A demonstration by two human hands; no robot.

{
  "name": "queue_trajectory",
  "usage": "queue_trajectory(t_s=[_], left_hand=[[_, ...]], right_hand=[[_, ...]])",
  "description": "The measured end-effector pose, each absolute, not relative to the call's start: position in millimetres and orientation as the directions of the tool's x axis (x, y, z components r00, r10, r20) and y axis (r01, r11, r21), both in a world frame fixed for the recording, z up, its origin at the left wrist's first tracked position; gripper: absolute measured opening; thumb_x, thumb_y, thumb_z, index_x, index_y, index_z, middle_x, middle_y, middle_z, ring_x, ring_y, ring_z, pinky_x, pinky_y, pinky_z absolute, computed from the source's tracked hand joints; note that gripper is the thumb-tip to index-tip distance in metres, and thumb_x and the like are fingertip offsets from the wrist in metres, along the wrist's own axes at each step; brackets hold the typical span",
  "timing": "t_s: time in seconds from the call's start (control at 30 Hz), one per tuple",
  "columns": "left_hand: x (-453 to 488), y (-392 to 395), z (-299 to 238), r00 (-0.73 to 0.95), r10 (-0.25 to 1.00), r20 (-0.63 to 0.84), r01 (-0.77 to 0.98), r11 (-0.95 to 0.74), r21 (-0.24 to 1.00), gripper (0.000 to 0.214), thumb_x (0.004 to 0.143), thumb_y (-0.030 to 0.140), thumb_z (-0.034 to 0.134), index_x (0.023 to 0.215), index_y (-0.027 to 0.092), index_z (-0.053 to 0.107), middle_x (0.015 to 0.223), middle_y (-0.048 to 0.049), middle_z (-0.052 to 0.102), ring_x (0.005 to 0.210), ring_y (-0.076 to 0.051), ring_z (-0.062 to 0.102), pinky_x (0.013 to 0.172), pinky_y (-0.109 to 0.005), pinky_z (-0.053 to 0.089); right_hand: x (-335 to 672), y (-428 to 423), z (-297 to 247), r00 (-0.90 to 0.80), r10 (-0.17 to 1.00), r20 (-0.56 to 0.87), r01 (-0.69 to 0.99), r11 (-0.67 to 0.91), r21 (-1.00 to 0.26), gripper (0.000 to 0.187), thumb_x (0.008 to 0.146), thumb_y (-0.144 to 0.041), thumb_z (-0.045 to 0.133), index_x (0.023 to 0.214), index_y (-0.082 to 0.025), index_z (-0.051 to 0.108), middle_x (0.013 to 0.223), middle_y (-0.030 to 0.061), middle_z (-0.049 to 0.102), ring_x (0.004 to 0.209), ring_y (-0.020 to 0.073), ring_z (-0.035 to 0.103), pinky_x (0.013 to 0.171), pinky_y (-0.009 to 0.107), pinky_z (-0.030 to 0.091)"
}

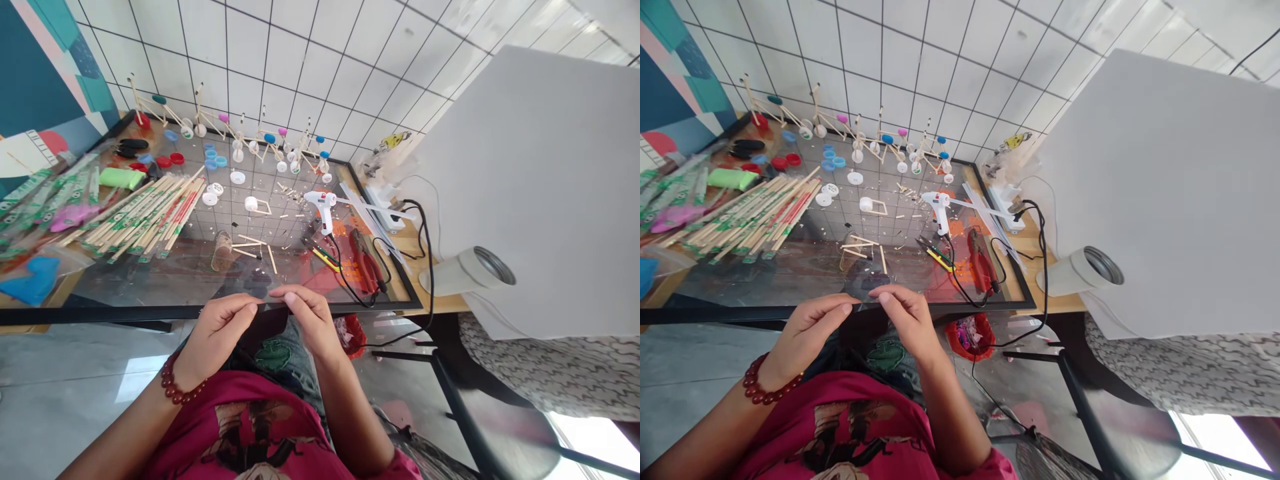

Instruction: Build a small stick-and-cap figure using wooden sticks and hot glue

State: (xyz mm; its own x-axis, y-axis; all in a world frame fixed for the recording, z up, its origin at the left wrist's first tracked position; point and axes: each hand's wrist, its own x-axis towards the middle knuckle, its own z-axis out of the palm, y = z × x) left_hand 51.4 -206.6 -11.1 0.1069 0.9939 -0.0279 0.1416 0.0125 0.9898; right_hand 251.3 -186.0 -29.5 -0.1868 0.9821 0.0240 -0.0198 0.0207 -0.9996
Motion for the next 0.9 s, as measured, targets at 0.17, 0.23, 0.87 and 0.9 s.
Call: queue_trajectory(t_s=[0.17,0.23,0.87,0.9], left_hand=[[50.3,-205.6,-10.2,0.177,0.984,-0.025,0.129,0.002,0.992,0.037,0.101,0.044,0.06,0.094,0.021,0.088,0.086,-0.0065,0.079,0.082,-0.022,0.068,0.074,-0.029,0.053],[49.8,-205.2,-12.5,0.185,0.98,-0.067,0.085,0.052,0.995,0.037,0.1,0.045,0.062,0.094,0.02,0.088,0.086,-0.007,0.079,0.083,-0.023,0.069,0.076,-0.03,0.054],[58.2,-203.5,-11.8,0.012,0.989,-0.149,0.061,0.148,0.987,0.036,0.082,0.054,0.081,0.074,0.019,0.082,0.076,-0.005,0.076,0.073,-0.021,0.066,0.067,-0.028,0.053],[58.2,-203.9,-12.7,0.018,0.988,-0.151,0.047,0.15,0.988,0.037,0.083,0.055,0.081,0.075,0.019,0.082,0.076,-0.0054,0.077,0.074,-0.022,0.067,0.068,-0.029,0.054]], right_hand=[[245.9,-184.9,-24.0,-0.178,0.984,-0.004,-0.004,-0.005,-1.0,0.03,0.086,-0.054,0.081,0.083,-0.024,0.084,0.08,0.0043,0.077,0.074,0.0194,0.066,0.071,0.031,0.052],[245.0,-185.3,-24.1,-0.175,0.984,-0.014,-0.003,-0.015,-1.0,0.03,0.085,-0.052,0.082,0.081,-0.023,0.083,0.077,0.0036,0.075,0.07,0.0177,0.064,0.067,0.03,0.051],[244.1,-187.9,-25.1,-0.113,0.994,-0.002,0.019,0.0,-1.0,0.032,0.085,-0.055,0.083,0.088,-0.023,0.083,0.08,0.003,0.076,0.072,0.0175,0.063,0.068,0.029,0.051],[242.5,-188.2,-24.1,-0.121,0.993,-0.002,0.023,0.001,-1.0,0.031,0.084,-0.053,0.083,0.084,-0.023,0.082,0.077,0.0024,0.074,0.069,0.0167,0.062,0.067,0.029,0.05]])
